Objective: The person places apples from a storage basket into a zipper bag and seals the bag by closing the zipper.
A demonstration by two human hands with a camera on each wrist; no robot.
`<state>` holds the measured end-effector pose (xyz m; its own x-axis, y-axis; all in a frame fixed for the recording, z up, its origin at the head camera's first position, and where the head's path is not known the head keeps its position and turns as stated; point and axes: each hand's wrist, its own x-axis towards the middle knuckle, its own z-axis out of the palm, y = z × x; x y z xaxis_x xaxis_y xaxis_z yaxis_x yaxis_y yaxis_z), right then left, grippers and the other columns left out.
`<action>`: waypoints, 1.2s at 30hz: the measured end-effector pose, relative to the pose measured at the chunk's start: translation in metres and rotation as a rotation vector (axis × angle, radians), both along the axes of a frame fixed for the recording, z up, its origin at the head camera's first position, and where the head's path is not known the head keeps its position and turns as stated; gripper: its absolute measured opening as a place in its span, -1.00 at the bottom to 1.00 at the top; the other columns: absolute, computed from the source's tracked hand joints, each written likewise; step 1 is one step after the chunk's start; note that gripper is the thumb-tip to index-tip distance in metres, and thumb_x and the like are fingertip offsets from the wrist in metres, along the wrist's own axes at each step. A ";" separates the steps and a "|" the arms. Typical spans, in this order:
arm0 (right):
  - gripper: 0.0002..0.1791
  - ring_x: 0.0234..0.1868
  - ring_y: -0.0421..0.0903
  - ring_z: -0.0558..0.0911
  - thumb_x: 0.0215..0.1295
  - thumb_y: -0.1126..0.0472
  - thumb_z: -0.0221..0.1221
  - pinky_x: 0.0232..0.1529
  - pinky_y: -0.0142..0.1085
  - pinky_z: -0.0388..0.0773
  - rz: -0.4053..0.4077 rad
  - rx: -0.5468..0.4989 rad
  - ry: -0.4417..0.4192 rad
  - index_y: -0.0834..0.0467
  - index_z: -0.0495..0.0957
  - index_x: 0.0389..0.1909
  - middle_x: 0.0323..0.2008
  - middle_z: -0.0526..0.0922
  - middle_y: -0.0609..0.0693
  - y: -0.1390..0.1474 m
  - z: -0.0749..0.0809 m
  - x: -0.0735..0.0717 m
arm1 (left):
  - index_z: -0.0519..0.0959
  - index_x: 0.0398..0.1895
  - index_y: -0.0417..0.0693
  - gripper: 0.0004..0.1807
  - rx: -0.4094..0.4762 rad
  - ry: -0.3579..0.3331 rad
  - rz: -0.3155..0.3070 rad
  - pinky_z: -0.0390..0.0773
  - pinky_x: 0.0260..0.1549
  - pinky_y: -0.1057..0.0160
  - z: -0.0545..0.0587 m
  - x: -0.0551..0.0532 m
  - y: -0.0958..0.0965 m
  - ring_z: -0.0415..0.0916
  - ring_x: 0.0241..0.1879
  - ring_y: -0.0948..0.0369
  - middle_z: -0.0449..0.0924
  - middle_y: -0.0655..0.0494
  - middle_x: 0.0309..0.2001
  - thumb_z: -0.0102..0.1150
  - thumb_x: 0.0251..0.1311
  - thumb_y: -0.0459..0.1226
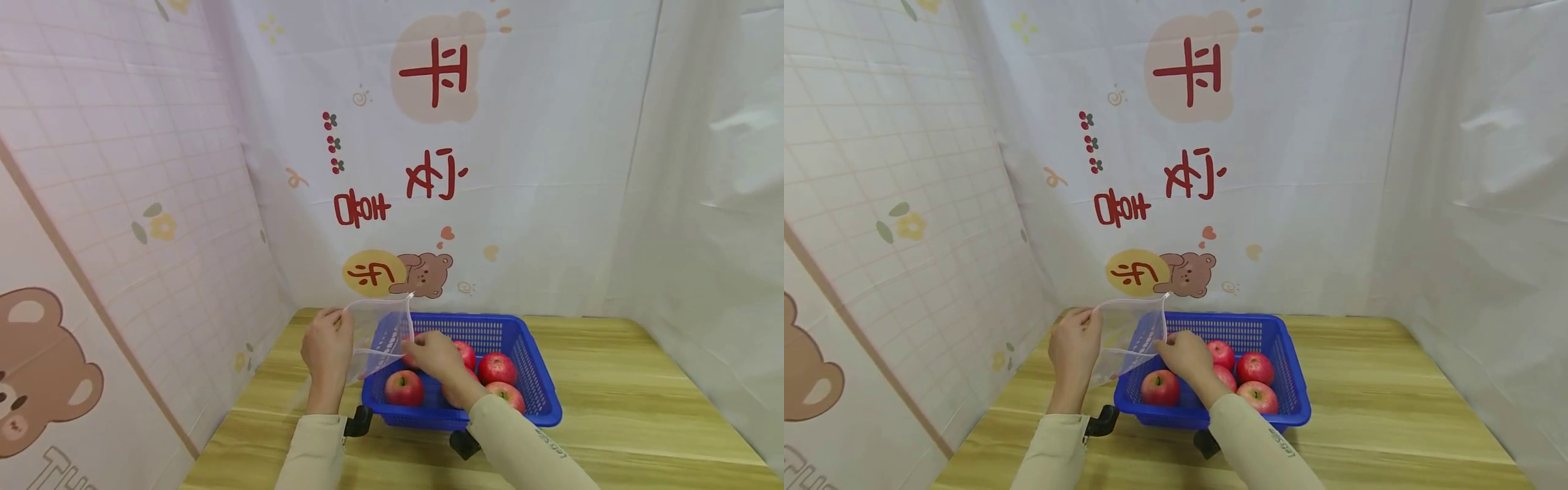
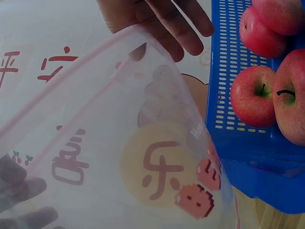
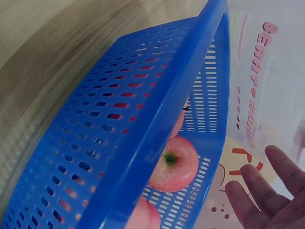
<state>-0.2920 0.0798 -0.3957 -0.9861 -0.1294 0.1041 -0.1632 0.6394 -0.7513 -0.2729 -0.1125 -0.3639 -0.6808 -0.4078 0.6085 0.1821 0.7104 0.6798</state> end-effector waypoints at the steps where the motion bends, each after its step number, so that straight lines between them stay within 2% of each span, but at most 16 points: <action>1: -0.67 -0.49 -0.10 0.43 0.33 -0.05 0.21 -0.42 -0.26 0.34 0.006 0.002 0.006 0.14 0.71 -0.40 -0.68 0.35 -0.12 0.000 0.000 0.000 | 0.80 -0.31 -0.08 -0.71 0.002 0.006 0.001 0.56 -0.26 -0.14 -0.001 -0.001 -0.001 0.65 -0.14 -0.05 0.72 0.08 -0.14 0.12 0.26 -0.15; 4: -0.65 -0.49 -0.11 0.45 0.33 -0.08 0.20 -0.40 -0.25 0.38 0.017 -0.006 0.009 0.12 0.70 -0.41 -0.68 0.38 -0.12 0.000 0.001 0.001 | 0.79 -0.35 -0.09 -0.72 0.000 0.026 0.006 0.52 -0.15 -0.16 -0.005 -0.002 -0.002 0.63 -0.09 -0.08 0.71 0.02 -0.11 0.12 0.24 -0.17; 6: -0.63 -0.45 -0.11 0.49 0.34 -0.12 0.19 -0.34 -0.22 0.46 0.023 -0.021 0.003 0.11 0.71 -0.35 -0.64 0.45 -0.10 0.001 0.002 0.003 | 0.80 -0.36 -0.10 -0.72 -0.005 0.040 0.007 0.47 -0.05 -0.21 -0.007 -0.002 -0.002 0.62 -0.07 -0.12 0.70 -0.03 -0.07 0.12 0.23 -0.19; 10: -0.53 -0.23 -0.07 0.61 0.34 -0.22 0.16 -0.10 -0.07 0.57 0.005 -0.033 0.000 0.10 0.74 -0.13 -0.35 0.68 -0.07 0.008 0.006 0.005 | 0.80 -0.31 -0.13 -0.72 -0.009 0.053 -0.001 0.25 0.13 -0.33 -0.010 -0.003 -0.002 0.58 0.00 -0.21 0.66 -0.13 0.03 0.13 0.25 -0.20; 13: -0.50 -0.07 -0.01 0.64 0.33 -0.24 0.15 0.01 0.02 0.54 -0.025 -0.022 0.017 0.09 0.73 -0.07 -0.15 0.72 -0.04 0.017 0.007 0.004 | 0.80 -0.27 -0.12 -0.70 0.007 0.034 -0.005 0.07 0.21 -0.42 -0.011 -0.003 -0.003 0.53 0.08 -0.23 0.62 -0.14 0.11 0.13 0.28 -0.16; 16: -0.50 -0.04 0.02 0.64 0.34 -0.23 0.15 0.04 0.04 0.51 -0.048 -0.008 0.031 0.10 0.73 -0.06 -0.11 0.72 -0.01 0.029 0.005 0.002 | 0.79 -0.25 -0.13 -0.69 0.027 0.013 -0.004 -0.07 0.23 -0.49 -0.011 -0.002 -0.003 0.49 0.14 -0.23 0.59 -0.12 0.15 0.13 0.30 -0.13; 22: -0.49 0.03 0.08 0.63 0.34 -0.21 0.16 0.08 0.08 0.49 -0.076 0.001 0.013 0.14 0.71 -0.03 -0.07 0.71 0.03 0.056 -0.002 -0.002 | 0.79 -0.28 -0.16 -0.67 0.052 0.005 0.012 -0.10 0.24 -0.49 -0.011 -0.002 -0.002 0.46 0.18 -0.20 0.58 -0.09 0.17 0.15 0.30 -0.12; 29: -0.49 0.09 0.16 0.59 0.34 -0.15 0.19 0.12 0.12 0.46 -0.080 0.029 0.000 0.17 0.67 0.05 0.01 0.68 0.12 0.089 -0.009 0.000 | 0.79 -0.29 -0.18 -0.68 0.078 0.015 0.023 -0.13 0.25 -0.49 -0.012 -0.003 -0.002 0.46 0.18 -0.21 0.59 -0.09 0.16 0.19 0.30 -0.12; 36: -0.42 0.12 0.24 0.56 0.32 -0.13 0.22 0.10 0.16 0.46 -0.070 0.095 0.013 0.25 0.60 0.13 0.10 0.62 0.24 0.118 -0.022 0.001 | 0.79 -0.29 -0.19 -0.66 0.089 0.022 0.021 -0.15 0.26 -0.48 -0.013 -0.003 -0.002 0.48 0.15 -0.20 0.61 -0.07 0.14 0.20 0.31 -0.10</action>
